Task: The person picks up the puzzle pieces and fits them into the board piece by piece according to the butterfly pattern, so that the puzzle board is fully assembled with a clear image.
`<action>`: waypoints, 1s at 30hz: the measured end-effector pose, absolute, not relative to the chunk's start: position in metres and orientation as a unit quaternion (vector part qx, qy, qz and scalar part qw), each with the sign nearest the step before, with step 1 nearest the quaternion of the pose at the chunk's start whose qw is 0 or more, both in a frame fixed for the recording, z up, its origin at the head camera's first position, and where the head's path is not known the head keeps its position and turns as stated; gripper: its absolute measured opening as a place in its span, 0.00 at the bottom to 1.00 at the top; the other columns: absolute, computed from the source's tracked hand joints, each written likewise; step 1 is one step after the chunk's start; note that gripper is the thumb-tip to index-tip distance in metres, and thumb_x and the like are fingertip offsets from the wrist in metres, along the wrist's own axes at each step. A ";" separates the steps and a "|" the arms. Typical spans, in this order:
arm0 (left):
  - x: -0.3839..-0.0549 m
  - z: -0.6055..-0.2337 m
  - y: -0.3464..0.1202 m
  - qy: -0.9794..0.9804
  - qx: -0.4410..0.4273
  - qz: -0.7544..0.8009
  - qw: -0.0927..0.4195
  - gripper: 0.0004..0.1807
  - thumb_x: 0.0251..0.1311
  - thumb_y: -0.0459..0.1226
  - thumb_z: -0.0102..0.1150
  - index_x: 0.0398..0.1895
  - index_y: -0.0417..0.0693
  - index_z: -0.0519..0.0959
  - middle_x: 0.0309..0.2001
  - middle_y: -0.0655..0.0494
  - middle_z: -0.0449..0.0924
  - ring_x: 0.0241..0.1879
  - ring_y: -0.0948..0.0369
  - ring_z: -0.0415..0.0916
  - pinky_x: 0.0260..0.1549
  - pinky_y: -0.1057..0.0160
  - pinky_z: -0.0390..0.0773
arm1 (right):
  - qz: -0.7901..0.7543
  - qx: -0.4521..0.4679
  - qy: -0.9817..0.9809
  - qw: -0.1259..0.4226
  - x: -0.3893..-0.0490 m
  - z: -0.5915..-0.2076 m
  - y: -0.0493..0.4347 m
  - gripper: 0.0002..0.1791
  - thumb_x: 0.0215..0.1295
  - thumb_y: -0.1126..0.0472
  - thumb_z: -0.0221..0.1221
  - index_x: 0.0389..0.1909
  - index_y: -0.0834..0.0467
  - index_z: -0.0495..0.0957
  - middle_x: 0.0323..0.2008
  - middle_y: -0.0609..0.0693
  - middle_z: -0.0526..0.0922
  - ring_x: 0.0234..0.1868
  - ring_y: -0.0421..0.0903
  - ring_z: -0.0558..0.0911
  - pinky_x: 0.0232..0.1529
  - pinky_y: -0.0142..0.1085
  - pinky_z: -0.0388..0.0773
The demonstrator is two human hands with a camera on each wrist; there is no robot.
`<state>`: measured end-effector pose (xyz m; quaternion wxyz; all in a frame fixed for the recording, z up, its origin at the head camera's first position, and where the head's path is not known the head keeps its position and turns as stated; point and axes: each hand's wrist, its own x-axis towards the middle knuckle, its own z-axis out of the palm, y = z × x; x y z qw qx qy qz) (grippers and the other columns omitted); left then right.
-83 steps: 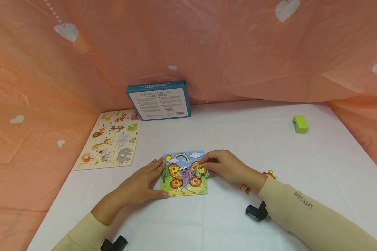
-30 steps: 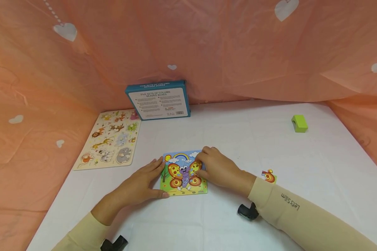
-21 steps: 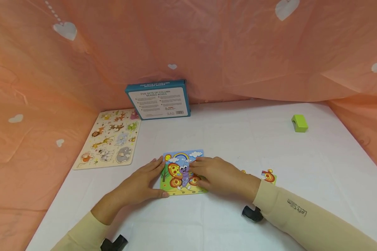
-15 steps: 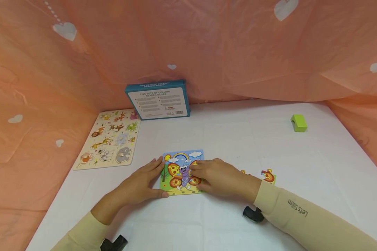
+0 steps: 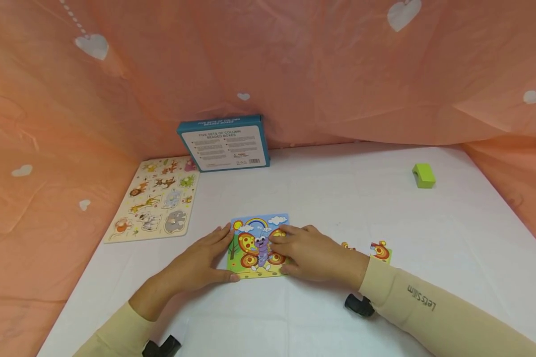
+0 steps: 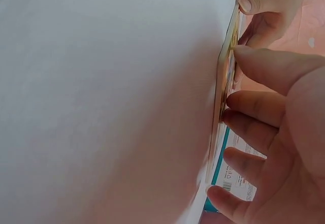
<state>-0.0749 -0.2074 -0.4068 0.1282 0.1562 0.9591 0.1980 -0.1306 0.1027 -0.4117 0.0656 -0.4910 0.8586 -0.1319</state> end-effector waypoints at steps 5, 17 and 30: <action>-0.075 -0.410 -0.209 0.959 0.160 0.199 0.125 0.58 0.60 0.60 0.78 0.85 0.39 0.63 0.87 0.49 0.51 0.85 0.44 0.48 0.78 0.40 0.54 | -0.180 -0.482 0.853 0.086 -0.131 -0.410 0.106 0.32 0.77 0.48 0.68 0.75 0.57 0.79 0.74 0.52 0.77 0.79 0.60 0.68 0.69 0.63 0.72; -0.075 -0.411 -0.208 0.961 0.155 0.190 0.125 0.59 0.59 0.60 0.79 0.86 0.41 0.62 0.87 0.51 0.49 0.85 0.46 0.46 0.79 0.42 0.54 | -0.419 -0.338 0.830 0.146 -0.145 -0.395 0.154 0.28 0.81 0.53 0.65 0.74 0.60 0.77 0.71 0.56 0.78 0.70 0.59 0.78 0.66 0.56 0.78; -0.076 -0.411 -0.208 0.962 0.154 0.186 0.126 0.59 0.60 0.61 0.78 0.86 0.41 0.62 0.87 0.52 0.49 0.85 0.47 0.46 0.79 0.42 0.53 | -0.501 -0.261 0.813 0.138 -0.142 -0.392 0.224 0.22 0.89 0.58 0.50 0.76 0.62 0.74 0.67 0.58 0.81 0.65 0.48 0.83 0.60 0.29 0.78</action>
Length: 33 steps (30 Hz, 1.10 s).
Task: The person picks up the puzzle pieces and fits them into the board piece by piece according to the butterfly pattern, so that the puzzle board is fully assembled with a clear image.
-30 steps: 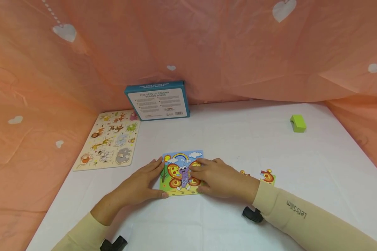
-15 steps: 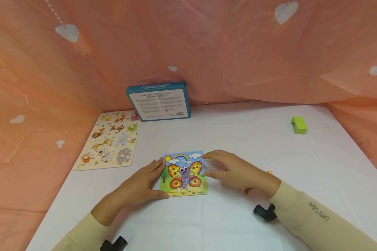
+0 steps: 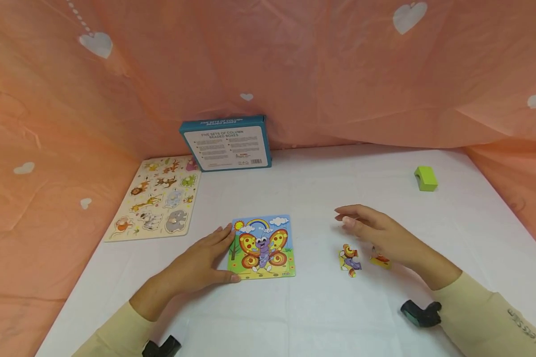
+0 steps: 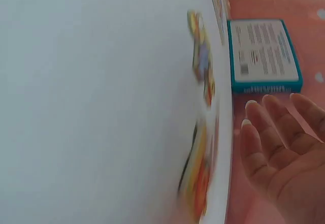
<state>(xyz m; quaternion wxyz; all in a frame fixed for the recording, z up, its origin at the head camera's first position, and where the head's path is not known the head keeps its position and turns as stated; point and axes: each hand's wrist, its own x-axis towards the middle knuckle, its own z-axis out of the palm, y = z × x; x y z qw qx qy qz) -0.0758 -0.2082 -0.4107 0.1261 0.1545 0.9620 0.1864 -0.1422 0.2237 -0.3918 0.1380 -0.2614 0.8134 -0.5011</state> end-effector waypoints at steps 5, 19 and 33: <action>-0.075 -0.410 -0.209 0.962 0.155 0.185 0.125 0.59 0.60 0.61 0.78 0.86 0.41 0.62 0.87 0.51 0.49 0.85 0.47 0.46 0.79 0.42 0.54 | -0.516 -0.262 0.808 0.110 -0.139 -0.403 0.253 0.22 0.89 0.64 0.47 0.77 0.63 0.71 0.67 0.54 0.82 0.63 0.40 0.82 0.59 0.27 0.78; -0.076 -0.409 -0.209 0.963 0.155 0.181 0.127 0.59 0.60 0.60 0.78 0.86 0.41 0.62 0.87 0.50 0.50 0.85 0.46 0.47 0.78 0.41 0.54 | -0.393 -0.224 0.886 0.103 -0.121 -0.427 0.309 0.35 0.77 0.61 0.68 0.80 0.59 0.67 0.72 0.54 0.76 0.61 0.24 0.74 0.54 0.19 0.70; -0.075 -0.407 -0.208 0.959 0.157 0.199 0.130 0.59 0.60 0.61 0.78 0.85 0.39 0.62 0.87 0.49 0.51 0.85 0.45 0.47 0.78 0.40 0.54 | -0.309 -0.279 0.909 0.027 -0.116 -0.435 0.290 0.22 0.58 0.61 0.81 0.51 0.44 0.86 0.61 0.53 0.75 0.62 0.59 0.70 0.56 0.18 0.52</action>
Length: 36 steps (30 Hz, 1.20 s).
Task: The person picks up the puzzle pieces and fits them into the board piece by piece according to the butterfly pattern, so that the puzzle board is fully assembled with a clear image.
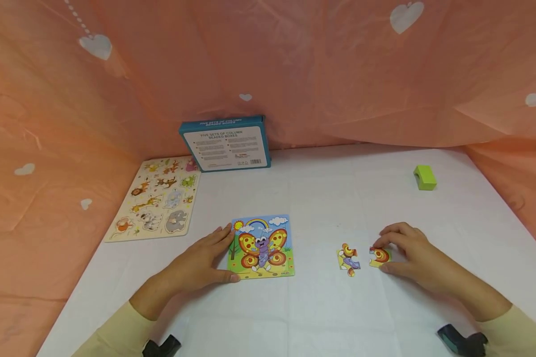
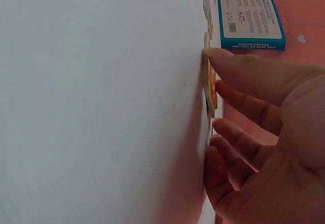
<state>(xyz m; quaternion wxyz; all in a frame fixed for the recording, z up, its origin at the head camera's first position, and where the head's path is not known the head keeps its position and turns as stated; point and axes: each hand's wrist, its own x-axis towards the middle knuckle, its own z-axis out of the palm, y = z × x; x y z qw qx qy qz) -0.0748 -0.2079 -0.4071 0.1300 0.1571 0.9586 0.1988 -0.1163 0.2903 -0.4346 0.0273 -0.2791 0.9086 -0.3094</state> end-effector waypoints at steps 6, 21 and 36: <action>-0.075 -0.407 -0.208 0.960 0.156 0.196 0.129 0.59 0.60 0.60 0.78 0.85 0.40 0.62 0.87 0.49 0.51 0.85 0.45 0.48 0.78 0.40 0.55 | -0.331 -0.271 0.903 0.042 -0.116 -0.431 0.284 0.21 0.60 0.67 0.79 0.47 0.46 0.82 0.52 0.44 0.83 0.49 0.38 0.75 0.49 0.21 0.69; -0.076 -0.409 -0.207 0.962 0.145 0.189 0.133 0.59 0.60 0.61 0.79 0.86 0.41 0.62 0.87 0.52 0.50 0.85 0.48 0.45 0.79 0.42 0.52 | -0.473 -0.246 0.843 0.072 -0.125 -0.415 0.239 0.25 0.71 0.75 0.69 0.65 0.61 0.74 0.36 0.50 0.83 0.30 0.46 0.81 0.31 0.32 0.77; -0.076 -0.410 -0.208 0.961 0.148 0.191 0.133 0.60 0.60 0.61 0.78 0.86 0.42 0.61 0.88 0.52 0.49 0.85 0.47 0.45 0.79 0.41 0.53 | -0.473 -0.253 0.832 0.142 -0.126 -0.411 0.165 0.09 0.74 0.67 0.68 0.52 0.57 0.85 0.38 0.46 0.84 0.39 0.49 0.80 0.37 0.33 0.79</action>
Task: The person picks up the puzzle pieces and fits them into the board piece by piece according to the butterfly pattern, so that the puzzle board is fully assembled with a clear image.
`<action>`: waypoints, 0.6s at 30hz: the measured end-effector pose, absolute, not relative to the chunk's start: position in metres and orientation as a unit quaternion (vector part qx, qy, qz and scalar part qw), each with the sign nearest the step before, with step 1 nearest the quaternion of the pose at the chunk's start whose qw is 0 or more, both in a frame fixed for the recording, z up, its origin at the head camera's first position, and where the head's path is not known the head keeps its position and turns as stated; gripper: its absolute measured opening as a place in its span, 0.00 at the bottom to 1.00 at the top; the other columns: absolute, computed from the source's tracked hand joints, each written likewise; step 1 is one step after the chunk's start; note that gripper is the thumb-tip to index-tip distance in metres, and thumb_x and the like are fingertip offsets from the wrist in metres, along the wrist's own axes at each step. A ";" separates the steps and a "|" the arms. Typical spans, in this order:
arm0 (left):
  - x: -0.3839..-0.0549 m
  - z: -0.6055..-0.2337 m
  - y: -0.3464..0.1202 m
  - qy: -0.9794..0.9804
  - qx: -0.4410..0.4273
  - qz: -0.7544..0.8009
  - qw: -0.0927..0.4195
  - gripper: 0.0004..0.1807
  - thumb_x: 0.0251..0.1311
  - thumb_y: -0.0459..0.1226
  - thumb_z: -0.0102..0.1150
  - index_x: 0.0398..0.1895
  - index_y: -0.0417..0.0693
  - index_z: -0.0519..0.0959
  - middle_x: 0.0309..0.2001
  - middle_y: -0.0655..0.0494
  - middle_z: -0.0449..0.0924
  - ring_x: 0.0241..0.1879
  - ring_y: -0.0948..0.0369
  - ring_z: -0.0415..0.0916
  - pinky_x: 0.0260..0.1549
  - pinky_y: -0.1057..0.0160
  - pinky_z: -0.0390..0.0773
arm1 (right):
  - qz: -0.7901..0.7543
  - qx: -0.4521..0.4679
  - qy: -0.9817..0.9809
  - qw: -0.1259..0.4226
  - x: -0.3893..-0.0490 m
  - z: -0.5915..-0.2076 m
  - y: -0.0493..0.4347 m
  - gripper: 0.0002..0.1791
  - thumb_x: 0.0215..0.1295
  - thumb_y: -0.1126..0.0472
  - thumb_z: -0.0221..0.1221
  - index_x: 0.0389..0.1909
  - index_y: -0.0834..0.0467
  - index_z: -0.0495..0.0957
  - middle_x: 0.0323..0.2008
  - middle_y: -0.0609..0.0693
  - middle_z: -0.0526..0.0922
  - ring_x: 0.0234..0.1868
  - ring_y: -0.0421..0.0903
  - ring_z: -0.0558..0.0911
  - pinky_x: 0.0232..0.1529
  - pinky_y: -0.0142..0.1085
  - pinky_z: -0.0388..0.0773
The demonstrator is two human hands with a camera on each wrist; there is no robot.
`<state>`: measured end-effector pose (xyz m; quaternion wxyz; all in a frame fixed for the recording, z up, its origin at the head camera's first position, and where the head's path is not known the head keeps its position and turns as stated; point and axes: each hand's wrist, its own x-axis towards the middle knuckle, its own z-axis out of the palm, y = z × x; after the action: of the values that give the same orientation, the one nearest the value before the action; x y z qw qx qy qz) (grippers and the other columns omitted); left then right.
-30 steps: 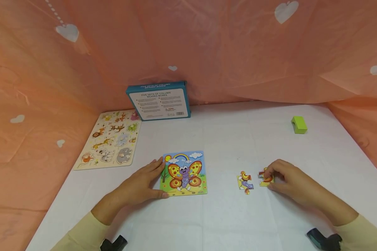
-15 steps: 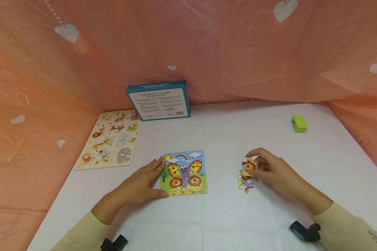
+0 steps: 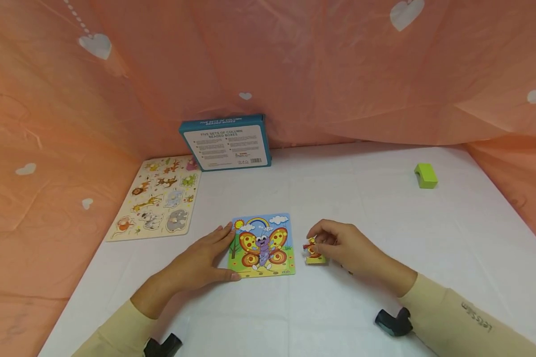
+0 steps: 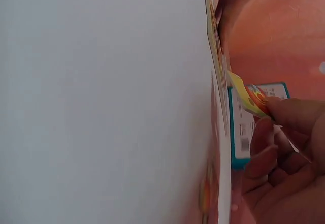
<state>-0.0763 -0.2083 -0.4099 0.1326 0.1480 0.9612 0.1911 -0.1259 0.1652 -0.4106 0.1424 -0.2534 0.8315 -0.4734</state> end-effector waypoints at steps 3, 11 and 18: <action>-0.076 -0.410 -0.208 0.961 0.148 0.191 0.131 0.60 0.59 0.62 0.78 0.86 0.42 0.61 0.88 0.52 0.49 0.85 0.47 0.46 0.79 0.41 0.53 | -0.483 -0.257 0.823 0.155 -0.127 -0.414 0.151 0.08 0.74 0.68 0.67 0.51 0.57 0.85 0.38 0.47 0.85 0.41 0.50 0.81 0.38 0.34 0.79; -0.077 -0.411 -0.208 0.961 0.149 0.189 0.134 0.60 0.60 0.61 0.78 0.86 0.42 0.61 0.88 0.52 0.49 0.85 0.48 0.45 0.79 0.42 0.52 | -0.520 -0.271 0.789 0.185 -0.127 -0.419 0.116 0.10 0.77 0.70 0.65 0.54 0.62 0.86 0.38 0.50 0.85 0.36 0.48 0.82 0.35 0.34 0.82; -0.077 -0.412 -0.209 0.960 0.153 0.192 0.130 0.59 0.60 0.61 0.79 0.86 0.42 0.61 0.87 0.52 0.50 0.85 0.47 0.46 0.79 0.42 0.52 | -0.474 -0.312 0.812 0.137 -0.127 -0.423 0.101 0.12 0.75 0.68 0.67 0.55 0.62 0.88 0.41 0.44 0.84 0.41 0.43 0.81 0.43 0.35 0.80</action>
<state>-0.0770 -0.2093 -0.4117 0.1304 0.1530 0.9605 0.1925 -0.1271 0.1015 -0.4234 0.1366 -0.3123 0.8116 -0.4744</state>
